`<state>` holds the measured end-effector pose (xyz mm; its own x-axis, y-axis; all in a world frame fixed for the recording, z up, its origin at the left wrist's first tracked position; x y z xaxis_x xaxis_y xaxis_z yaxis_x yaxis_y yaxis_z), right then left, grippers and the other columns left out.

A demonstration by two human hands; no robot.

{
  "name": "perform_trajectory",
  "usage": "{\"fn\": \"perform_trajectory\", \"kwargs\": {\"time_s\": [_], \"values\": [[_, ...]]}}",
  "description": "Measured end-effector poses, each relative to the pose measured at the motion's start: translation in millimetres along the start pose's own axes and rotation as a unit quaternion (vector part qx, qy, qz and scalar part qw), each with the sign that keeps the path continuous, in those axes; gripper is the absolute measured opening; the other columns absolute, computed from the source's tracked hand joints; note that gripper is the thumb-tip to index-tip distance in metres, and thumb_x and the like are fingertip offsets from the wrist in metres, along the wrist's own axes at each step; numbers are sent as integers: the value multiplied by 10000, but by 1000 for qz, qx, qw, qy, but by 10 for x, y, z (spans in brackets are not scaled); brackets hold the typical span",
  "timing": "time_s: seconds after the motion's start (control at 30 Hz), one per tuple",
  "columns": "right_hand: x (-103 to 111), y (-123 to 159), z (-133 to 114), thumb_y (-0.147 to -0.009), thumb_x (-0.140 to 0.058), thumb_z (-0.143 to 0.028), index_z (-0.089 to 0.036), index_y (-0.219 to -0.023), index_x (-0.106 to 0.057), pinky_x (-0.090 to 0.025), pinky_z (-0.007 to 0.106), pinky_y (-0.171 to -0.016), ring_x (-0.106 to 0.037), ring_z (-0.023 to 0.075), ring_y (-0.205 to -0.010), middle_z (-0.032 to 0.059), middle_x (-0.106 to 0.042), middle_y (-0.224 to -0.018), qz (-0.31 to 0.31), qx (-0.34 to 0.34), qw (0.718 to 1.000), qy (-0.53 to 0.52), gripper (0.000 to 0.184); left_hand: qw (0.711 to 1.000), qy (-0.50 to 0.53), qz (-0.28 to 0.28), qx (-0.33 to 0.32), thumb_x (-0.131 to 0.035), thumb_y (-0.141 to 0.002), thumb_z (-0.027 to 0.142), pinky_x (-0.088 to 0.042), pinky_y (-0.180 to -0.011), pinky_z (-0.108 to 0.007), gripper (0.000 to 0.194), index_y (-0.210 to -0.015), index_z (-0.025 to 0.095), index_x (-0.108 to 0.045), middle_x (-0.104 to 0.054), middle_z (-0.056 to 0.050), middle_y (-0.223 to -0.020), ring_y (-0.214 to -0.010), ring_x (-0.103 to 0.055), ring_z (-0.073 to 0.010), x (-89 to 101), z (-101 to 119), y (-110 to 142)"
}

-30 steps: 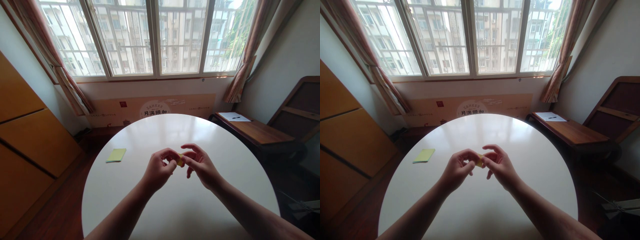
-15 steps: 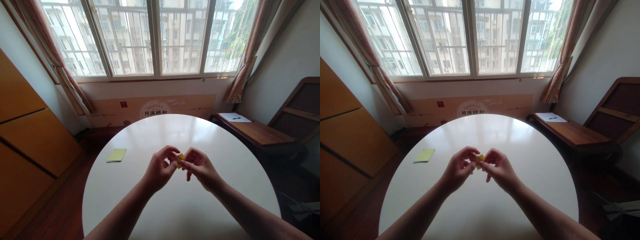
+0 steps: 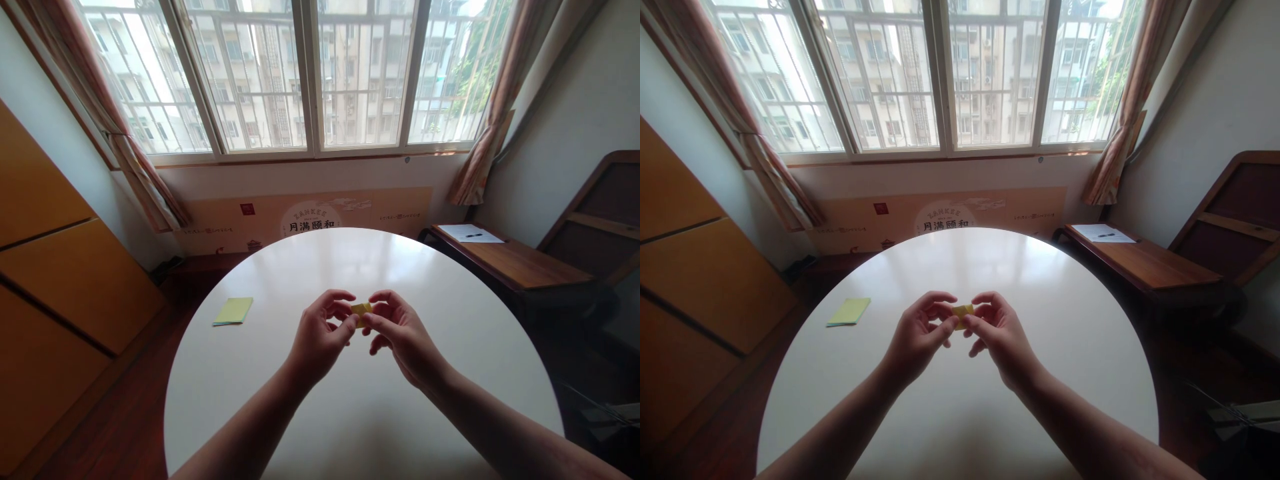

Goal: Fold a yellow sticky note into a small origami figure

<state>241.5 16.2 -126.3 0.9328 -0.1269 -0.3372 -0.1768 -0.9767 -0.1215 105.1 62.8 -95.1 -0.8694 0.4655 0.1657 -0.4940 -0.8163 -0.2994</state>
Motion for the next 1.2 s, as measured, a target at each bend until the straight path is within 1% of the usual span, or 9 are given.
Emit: {"fn": "perform_trajectory", "kwargs": {"time_s": [0.07,0.13,0.23,0.33,0.47,0.67,0.83,0.97,1.2], "values": [[2,0,-1,-776,-779,-326,-254,-1123,-553,-496,226,-474,-625,176,-692,-15,-648,-770,-7,-4,1000,18,420,1000,21,1,6,-668,-816,221,-544,-513,-242,244,-1040,160,-592,-687,-43,-810,-703,-639,-167,6,-12,-7],[2,-1,0,-771,-786,-338,-247,-1173,-549,-495,229,-478,-635,183,-691,-16,-646,-741,-18,-13,999,34,476,998,53,-2,14,-682,-812,221,-546,-527,-245,258,-1041,153,-583,-695,-40,-801,-678,-639,-155,14,-31,-19],[-3,-3,5,-760,-796,-355,-216,-1105,-591,-491,230,-483,-647,191,-701,13,-676,-764,-35,-26,998,42,425,995,95,-9,26,-706,-807,243,-544,-539,-244,276,-1029,142,-575,-712,-45,-789,-656,-648,-150,20,-62,-44],[-2,-7,12,-747,-809,-355,-196,-998,-627,-477,219,-484,-664,194,-710,32,-698,-785,-38,-40,998,40,348,994,102,-5,36,-726,-796,271,-538,-530,-239,281,-998,133,-587,-716,-51,-772,-638,-647,-149,27,-79,-65],[8,-15,19,-741,-815,-336,-193,-964,-657,-466,208,-492,-681,189,-723,36,-712,-826,-29,-51,998,26,308,994,97,6,57,-728,-790,333,-529,-509,-233,301,-979,119,-634,-694,-51,-769,-624,-615,-136,46,-84,-77],[22,-18,22,-729,-824,-331,-190,-881,-664,-461,209,-507,-675,182,-720,34,-712,-809,-21,-54,998,18,262,990,54,-42,121,-722,-759,347,-474,-467,-210,271,-837,89,-703,-677,-78,-718,-623,-581,-142,2,-117,-62],[19,-23,16,-740,-805,-367,-174,-815,-665,-463,218,-517,-670,199,-756,52,-708,-790,-21,-62,997,37,250,991,38,-26,129,-714,-739,326,-446,-446,-199,230,-782,101,-702,-679,-72,-695,-598,-564,-134,-2,-112,-61],[21,-33,22,-772,-761,-394,-170,-765,-666,-470,220,-505,-630,195,-767,54,-683,-762,-22,-52,997,54,243,988,29,-34,145,-710,-739,326,-438,-442,-191,222,-763,106,-692,-682,-70,-707,-598,-554,-128,5,-115,-53],[30,-45,52,-777,-748,-383,-175,-784,-694,-444,187,-438,-535,148,-671,39,-658,-746,-29,-33,996,80,215,988,4,-41,151,-715,-737,334,-436,-430,-181,220,-733,115,-693,-653,-50,-694,-609,-544,-126,36,-119,-51]]}}
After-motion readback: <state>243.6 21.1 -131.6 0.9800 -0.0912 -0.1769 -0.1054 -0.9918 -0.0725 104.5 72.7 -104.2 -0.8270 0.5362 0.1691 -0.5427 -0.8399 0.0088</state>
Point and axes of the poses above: each hand's wrist, its own y-axis away from the middle knuckle, its own x-axis out of the back of the hand, z = x × y, the point moved 5 cm from there along -y, towards the middle knuckle
